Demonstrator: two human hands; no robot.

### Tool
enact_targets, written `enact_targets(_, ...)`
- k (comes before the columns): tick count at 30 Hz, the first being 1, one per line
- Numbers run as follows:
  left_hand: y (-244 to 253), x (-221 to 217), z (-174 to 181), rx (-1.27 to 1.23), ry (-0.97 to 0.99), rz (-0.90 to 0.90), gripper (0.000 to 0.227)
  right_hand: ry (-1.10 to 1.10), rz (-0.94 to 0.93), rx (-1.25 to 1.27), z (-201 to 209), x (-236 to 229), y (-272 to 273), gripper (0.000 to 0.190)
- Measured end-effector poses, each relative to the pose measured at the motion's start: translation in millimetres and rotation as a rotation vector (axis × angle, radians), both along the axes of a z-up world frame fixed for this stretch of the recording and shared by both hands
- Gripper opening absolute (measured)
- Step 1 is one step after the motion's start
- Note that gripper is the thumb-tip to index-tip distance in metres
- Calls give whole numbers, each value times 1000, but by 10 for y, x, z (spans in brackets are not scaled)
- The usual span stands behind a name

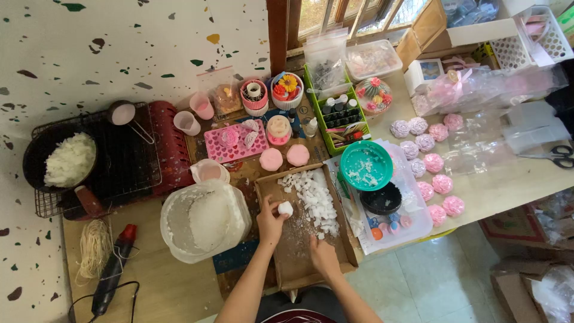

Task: Breaking up blocks of wax in a cardboard box using a knife and transferring them to a container.

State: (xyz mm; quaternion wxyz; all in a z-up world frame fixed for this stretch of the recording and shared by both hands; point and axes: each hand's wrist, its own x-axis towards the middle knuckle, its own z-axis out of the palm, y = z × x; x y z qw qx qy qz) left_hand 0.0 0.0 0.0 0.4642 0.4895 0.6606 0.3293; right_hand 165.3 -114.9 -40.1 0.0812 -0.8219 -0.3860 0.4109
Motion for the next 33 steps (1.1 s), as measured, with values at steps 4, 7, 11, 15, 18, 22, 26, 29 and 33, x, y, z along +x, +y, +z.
enact_targets(4,-71,-2,58,-18,83,-57,74,-78,58,100,354,-34,6,57)
enact_targets(7,-188,-11,25,118,296,-164,64,-156,121,70,690,-46,54,49)
enact_targets(11,-218,-32,291,-80,500,-283,83,-245,325,75,1017,-59,85,40)
enact_targets(15,-254,-36,53,15,290,-243,84,-275,536,184,1358,-76,132,38)
enact_targets(18,-270,-18,-96,62,307,-215,87,-317,623,243,1488,-126,174,41)
enact_targets(22,-284,-24,-110,127,250,-188,88,-357,676,154,1350,-181,214,24)
enact_targets(26,-280,-27,-168,93,239,-187,88,-387,705,107,1292,-271,260,16)
enact_targets(29,-277,-28,-150,50,246,-207,88,-369,710,65,1283,-348,338,12)
enact_targets(33,-256,-33,-193,63,316,-252,88,-371,743,15,1349,-338,550,15)
